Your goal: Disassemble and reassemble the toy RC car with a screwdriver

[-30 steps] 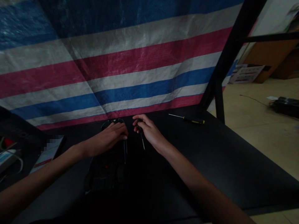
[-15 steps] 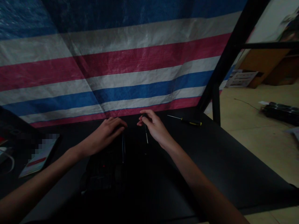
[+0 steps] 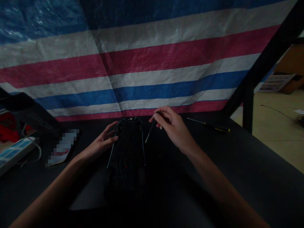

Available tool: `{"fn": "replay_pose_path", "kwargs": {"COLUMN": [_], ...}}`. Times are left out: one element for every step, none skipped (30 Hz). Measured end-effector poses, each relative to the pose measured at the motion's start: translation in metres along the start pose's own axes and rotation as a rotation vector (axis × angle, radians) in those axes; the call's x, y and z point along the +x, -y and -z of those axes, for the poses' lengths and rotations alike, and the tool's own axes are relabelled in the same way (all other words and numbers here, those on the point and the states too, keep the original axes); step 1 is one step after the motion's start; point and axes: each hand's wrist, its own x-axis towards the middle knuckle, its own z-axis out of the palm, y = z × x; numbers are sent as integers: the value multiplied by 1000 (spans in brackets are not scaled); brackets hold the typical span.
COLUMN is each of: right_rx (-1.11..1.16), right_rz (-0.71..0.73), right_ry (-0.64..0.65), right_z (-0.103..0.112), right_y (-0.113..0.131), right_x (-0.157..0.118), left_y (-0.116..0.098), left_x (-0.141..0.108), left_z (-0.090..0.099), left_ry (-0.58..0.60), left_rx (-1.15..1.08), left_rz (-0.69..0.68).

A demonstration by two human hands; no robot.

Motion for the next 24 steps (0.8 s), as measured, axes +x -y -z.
{"fn": "replay_pose_path", "kwargs": {"right_rx": [22, 34, 38, 32, 25, 24, 21, 5, -25, -61, -101, -140, -174, -202, -227, -254, -281, -304, -321, -333, -341, -349, -360, -377], "right_rz": [14, 24, 34, 42, 50, 63, 76, 99, 125, 148, 169, 185, 196, 207, 220, 236, 252, 265, 279, 291, 303, 315, 333, 356], "right_ry": [8, 29, 66, 126, 186, 242, 292, 328, 355, 380, 403, 424, 440, 453, 461, 464, 464, 466, 468, 467, 466, 465, 467, 472], "right_z": [-7, -15, -25, -35, -45, -55, -65, -74, -82, -88, -93, -97, -99, -100, -101, -102, -102, -103, -103, -103, -103, -103, -103, -103], "right_y": [6, 13, 20, 26, 32, 36, 39, 41, 42, 43, 44, 44, 45, 47, 48, 50, 52, 54, 55, 55, 56, 56, 56, 56], "right_x": [0, -1, -1, -1, -1, 0, 1, 2, 4, 6, 8, 10, 11, 13, 14, 15, 15, 16, 16, 17, 17, 18, 18, 19], "left_y": [-2, -3, -3, -2, 0, 1, 3, 6, 8, 9, 11, 12, 13, 14, 15, 16, 16, 17, 17, 17, 18, 18, 18, 18], "left_x": [-1, -2, -2, -2, -2, -2, -2, -3, -3, -3, -3, -3, -3, -2, -2, -2, -2, -1, -1, -1, -1, -1, -1, -1], "left_z": [0, 1, 1, 2, 2, 2, 2, 2, 2, 1, 1, 1, 0, 0, 0, 1, 1, 1, 1, 1, 2, 2, 2, 2], "left_ry": [10, 14, 10, -1, -15, -28, -34, -33, -28, -23, -18, -17, -17, -18, -20, -22, -25, -27, -27, -25, -22, -21, -21, -23], "left_rx": [-16, -32, -47, -58, -65, -72, -82, -96, -112, -128, -142, -151, -157, -160, -161, -161, -163, -166, -170, -175, -179, -183, -187, -193], "left_rz": [-4, -6, -9, -13, -16, -22, -31, -42, -56, -72, -86, -97, -103, -108, -111, -115, -121, -127, -131, -132, -129, -127, -125, -125]}}
